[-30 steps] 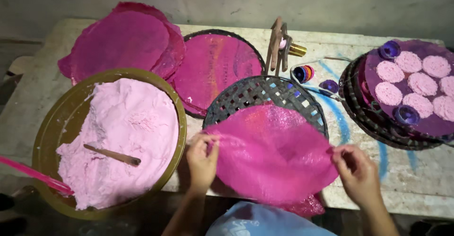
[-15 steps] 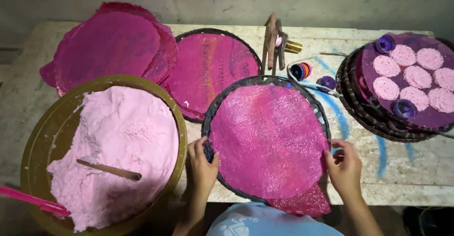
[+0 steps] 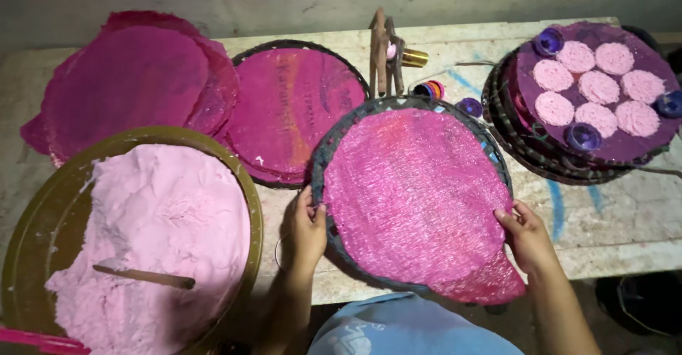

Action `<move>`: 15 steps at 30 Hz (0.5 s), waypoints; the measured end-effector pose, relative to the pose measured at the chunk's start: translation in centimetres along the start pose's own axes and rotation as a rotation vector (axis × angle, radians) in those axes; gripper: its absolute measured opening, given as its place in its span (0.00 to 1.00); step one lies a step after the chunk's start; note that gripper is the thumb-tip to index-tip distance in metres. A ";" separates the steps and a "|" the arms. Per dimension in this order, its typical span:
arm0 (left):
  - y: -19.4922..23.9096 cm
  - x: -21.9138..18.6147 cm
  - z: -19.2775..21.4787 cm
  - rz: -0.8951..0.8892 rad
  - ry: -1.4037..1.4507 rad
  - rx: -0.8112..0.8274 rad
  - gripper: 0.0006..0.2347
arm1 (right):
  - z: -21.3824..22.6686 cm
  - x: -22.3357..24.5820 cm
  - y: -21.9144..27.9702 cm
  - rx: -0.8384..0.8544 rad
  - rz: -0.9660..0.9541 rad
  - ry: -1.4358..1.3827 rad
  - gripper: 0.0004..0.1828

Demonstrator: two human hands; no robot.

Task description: The person scoops pink dough from a large bowl and uses a wooden press to form round discs on a purple mat. The discs are arranged in a circular pattern on the mat, and the person repeats the scooping and pressing process throughout the clip.

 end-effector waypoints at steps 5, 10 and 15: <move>0.2 1.0 -2.7 -0.009 0.214 0.066 0.21 | 3.1 -2.3 -0.9 0.009 -0.068 0.062 0.17; 0.5 2.7 -4.5 0.031 0.552 0.168 0.21 | 7.0 -3.2 2.9 0.139 -0.324 0.518 0.19; 1.0 2.7 -5.8 0.279 0.635 0.254 0.23 | 10.2 -2.2 5.3 0.294 -0.229 0.634 0.14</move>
Point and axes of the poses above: each hand's wrist, its own y-axis away from the middle knuckle, its own z-axis out of the back of the hand, x = y × z, the point moved 2 cm from there along -y, towards the middle knuckle, and after that the axes turned 5 degrees about x, right-handed, at the moved point
